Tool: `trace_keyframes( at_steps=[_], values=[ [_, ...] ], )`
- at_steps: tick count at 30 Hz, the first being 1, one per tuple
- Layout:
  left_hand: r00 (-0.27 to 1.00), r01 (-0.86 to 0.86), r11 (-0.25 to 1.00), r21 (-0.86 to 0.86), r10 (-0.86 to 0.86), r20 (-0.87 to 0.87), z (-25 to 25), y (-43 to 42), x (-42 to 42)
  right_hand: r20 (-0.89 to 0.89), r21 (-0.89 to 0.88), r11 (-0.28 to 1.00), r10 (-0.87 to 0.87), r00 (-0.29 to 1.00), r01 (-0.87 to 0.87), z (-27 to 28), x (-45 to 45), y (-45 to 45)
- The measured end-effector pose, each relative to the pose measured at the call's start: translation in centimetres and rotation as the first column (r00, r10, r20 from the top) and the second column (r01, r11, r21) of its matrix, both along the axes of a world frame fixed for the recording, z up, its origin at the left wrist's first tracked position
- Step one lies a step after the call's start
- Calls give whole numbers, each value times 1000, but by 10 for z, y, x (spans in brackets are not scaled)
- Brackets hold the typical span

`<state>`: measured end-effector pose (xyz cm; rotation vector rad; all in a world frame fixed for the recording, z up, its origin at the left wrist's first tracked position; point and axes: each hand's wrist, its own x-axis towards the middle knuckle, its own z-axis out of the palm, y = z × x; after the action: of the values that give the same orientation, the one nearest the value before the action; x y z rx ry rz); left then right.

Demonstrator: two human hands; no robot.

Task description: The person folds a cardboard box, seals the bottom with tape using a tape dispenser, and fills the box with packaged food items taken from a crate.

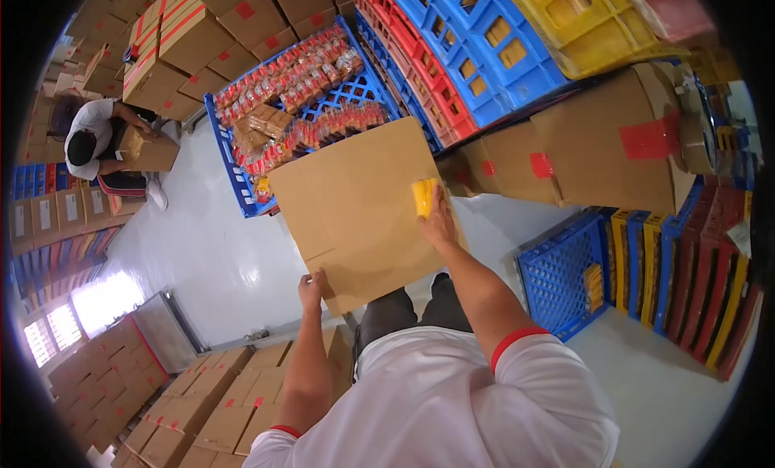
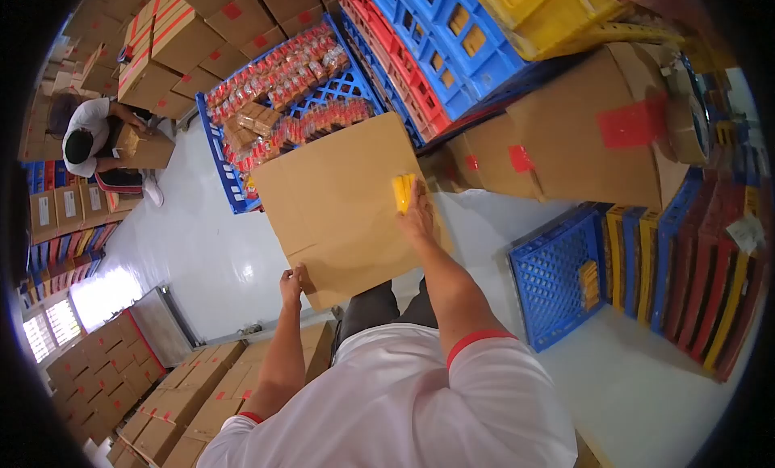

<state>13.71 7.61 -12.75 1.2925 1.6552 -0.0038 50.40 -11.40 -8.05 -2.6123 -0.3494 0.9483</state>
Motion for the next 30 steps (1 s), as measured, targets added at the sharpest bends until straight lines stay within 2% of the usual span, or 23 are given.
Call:
trace_keyframes(
  at_steps=[1, 2, 4, 5, 7, 8, 10, 11, 13, 16, 17, 19, 20, 21, 23, 25, 27, 28, 30],
  values=[
    [996, 12, 999, -32, -10, 84, -1, 1, 0, -63, -14, 1000, -13, 998, 12, 0, 3, -3],
    [996, 18, 999, -31, -15, 91, -2, -2, 3, -56, -14, 1000, -19, 998, 18, 0, 3, -8],
    [937, -227, 974, 4, 218, 274, 18, -11, 20, 55, 175, 984, 12, 998, -21, -10, 0, -25],
    [938, -216, 976, -2, 208, 279, 27, -15, 29, 61, 171, 985, 0, 998, -11, -10, 0, -35],
    [884, -299, 926, 229, 179, 431, 27, -22, 40, -93, 224, 973, -39, 995, 59, 4, 1, -52],
    [885, -283, 933, 221, 164, 436, 27, -20, 42, -86, 218, 973, -59, 995, 76, 12, 2, -64],
    [967, -132, 913, 385, 33, 253, -3, -6, 16, -152, 264, 946, -149, 977, 185, 28, 2, -94],
    [966, -112, 920, 375, 12, 258, 0, -3, 13, -145, 256, 944, -174, 974, 207, 33, 0, -114],
    [998, -24, 927, 375, 3, 57, 22, 0, 14, -62, 323, 917, -225, 972, 233, 42, -2, -160],
    [965, -196, 946, 258, 139, 223, 53, -15, 13, -39, 331, 891, -315, 948, 309, 38, -4, -242],
    [967, -177, 948, 264, 117, 228, 58, -24, 10, -36, 339, 882, -334, 942, 326, 33, -4, -269],
    [904, -316, 932, 180, 238, 355, 69, -43, 6, 46, 301, 870, -423, 905, 391, 19, -6, -325],
    [899, -312, 934, 174, 231, 372, 68, -53, 1, 27, 230, 858, -478, 878, 459, 21, -5, -348],
    [894, -309, 937, 166, 226, 388, 66, -63, -5, 24, 236, 842, -504, 864, 485, 14, -4, -375],
    [938, -273, 925, 263, 196, 286, 70, -92, -11, -48, 175, 790, -589, 807, 588, -15, 0, -432],
    [913, -395, 901, 182, 363, 185, 92, -135, 1, -125, 123, 744, -644, 754, 656, -47, 8, -488],
    [938, -316, 945, 78, 299, 176, 84, -160, -27, -185, 80, 696, -693, 696, 714, -59, 22, -549],
    [950, -298, 953, 58, 290, 112, 85, -178, -36, -139, 21, 730, -674, 725, 683, -62, 32, -572],
    [962, -272, 962, 1, 272, -4, 95, -217, -42, -140, -54, 722, -689, 711, 689, -82, 35, -619]
  ],
)
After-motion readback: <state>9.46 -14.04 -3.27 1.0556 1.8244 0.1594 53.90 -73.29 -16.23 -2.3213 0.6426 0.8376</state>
